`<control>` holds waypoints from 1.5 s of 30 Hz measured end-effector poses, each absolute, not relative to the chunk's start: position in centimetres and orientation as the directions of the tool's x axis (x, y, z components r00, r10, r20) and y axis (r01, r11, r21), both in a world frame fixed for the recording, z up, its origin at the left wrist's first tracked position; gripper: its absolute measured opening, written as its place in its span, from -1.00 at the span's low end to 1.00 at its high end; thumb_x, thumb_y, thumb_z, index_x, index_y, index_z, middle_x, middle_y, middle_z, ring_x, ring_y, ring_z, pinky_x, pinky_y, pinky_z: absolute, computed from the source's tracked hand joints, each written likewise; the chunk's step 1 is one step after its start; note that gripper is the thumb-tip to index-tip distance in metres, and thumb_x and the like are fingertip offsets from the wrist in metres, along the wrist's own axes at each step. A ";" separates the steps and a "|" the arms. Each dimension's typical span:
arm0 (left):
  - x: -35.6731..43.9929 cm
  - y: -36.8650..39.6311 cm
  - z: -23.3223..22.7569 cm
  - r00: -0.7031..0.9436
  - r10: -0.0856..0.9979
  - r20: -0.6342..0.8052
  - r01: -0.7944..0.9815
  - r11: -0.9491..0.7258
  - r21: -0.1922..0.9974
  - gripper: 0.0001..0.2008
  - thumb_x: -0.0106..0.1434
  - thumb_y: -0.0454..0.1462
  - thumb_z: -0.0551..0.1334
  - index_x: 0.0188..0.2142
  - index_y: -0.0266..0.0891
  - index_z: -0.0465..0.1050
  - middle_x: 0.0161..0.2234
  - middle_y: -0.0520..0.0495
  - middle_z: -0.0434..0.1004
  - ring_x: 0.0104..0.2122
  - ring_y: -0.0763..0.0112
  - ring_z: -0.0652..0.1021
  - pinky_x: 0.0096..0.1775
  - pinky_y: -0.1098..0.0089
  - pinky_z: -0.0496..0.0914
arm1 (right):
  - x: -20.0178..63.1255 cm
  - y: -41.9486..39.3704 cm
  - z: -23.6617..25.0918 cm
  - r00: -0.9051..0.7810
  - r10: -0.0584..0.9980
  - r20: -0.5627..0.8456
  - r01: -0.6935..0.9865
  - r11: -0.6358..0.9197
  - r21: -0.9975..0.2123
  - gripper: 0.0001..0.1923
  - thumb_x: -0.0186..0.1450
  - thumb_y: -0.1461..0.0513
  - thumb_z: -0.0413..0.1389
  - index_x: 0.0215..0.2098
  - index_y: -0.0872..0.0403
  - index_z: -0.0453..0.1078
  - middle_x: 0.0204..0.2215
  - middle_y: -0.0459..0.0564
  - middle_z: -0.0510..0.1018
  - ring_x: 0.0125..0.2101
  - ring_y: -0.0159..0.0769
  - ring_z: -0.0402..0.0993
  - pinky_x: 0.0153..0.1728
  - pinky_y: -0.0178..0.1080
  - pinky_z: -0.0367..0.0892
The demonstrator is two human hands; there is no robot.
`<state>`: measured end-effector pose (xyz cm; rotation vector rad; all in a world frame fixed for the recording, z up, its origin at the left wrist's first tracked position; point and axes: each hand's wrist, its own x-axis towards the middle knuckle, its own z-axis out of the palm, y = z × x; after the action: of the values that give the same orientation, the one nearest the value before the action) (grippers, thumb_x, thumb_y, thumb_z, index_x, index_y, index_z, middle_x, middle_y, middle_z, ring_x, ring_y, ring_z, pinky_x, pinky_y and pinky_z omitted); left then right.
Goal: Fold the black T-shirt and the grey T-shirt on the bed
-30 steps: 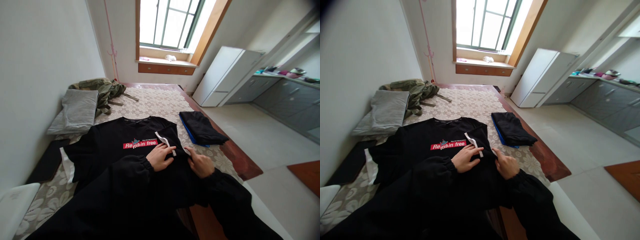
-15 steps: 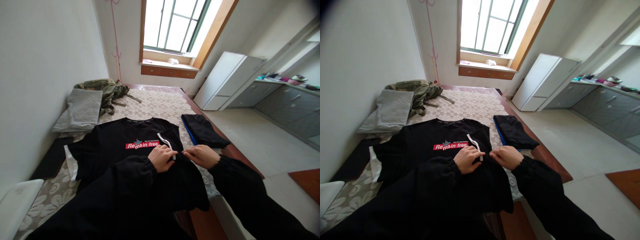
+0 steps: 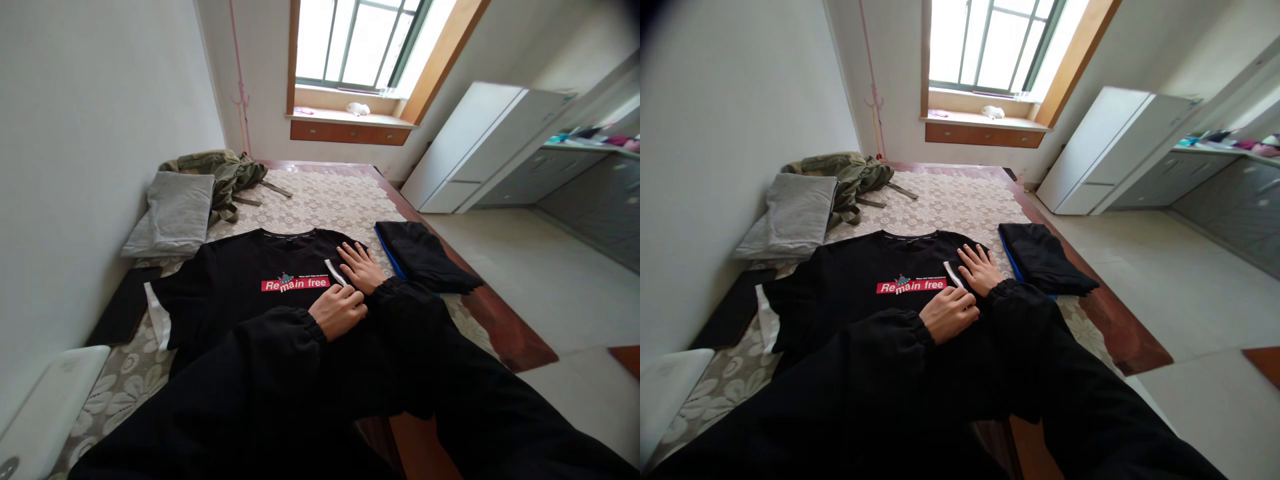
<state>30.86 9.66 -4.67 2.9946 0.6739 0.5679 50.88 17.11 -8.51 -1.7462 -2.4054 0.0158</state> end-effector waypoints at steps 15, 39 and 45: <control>26.1 5.7 -3.3 0.825 0.555 0.103 0.452 -0.760 0.467 -0.38 0.40 0.06 0.15 0.34 -0.14 0.26 0.37 -0.16 0.32 0.36 0.06 0.29 0.33 -0.03 0.14 | 50.4 17.3 -8.1 -0.288 0.956 0.056 0.956 0.284 0.069 -0.37 0.52 0.05 -0.24 0.51 -0.06 0.00 0.51 -0.02 -0.04 0.46 0.12 -0.13 0.35 0.29 -0.02; 2.5 4.0 -1.8 -0.402 0.916 -0.007 0.900 0.397 0.178 -0.54 0.33 0.12 0.14 -0.13 -0.21 0.46 -0.01 -0.26 0.49 -0.04 0.04 0.57 -0.03 0.19 0.41 | 28.3 16.2 -7.4 -0.481 0.822 0.305 0.011 0.354 -0.935 -0.59 0.38 0.11 0.10 0.17 -0.02 0.26 -0.13 0.02 0.60 -0.14 -0.26 0.56 -0.14 -0.17 0.50; 1.5 6.0 -3.0 -0.386 0.920 0.061 0.885 0.351 0.306 -0.48 0.28 0.01 0.24 0.13 -0.19 0.39 0.11 -0.28 0.49 0.09 -0.07 0.51 0.10 0.07 0.38 | 28.4 16.1 -7.3 -0.470 0.831 0.298 -0.031 0.322 -0.946 -0.63 0.35 0.12 0.13 0.10 -0.03 0.31 -0.18 -0.01 0.60 -0.19 -0.26 0.55 -0.19 -0.17 0.48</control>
<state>1.48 6.03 -3.03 1.6659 2.4803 0.4411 28.36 16.06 -7.25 -0.7215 -1.7306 1.2637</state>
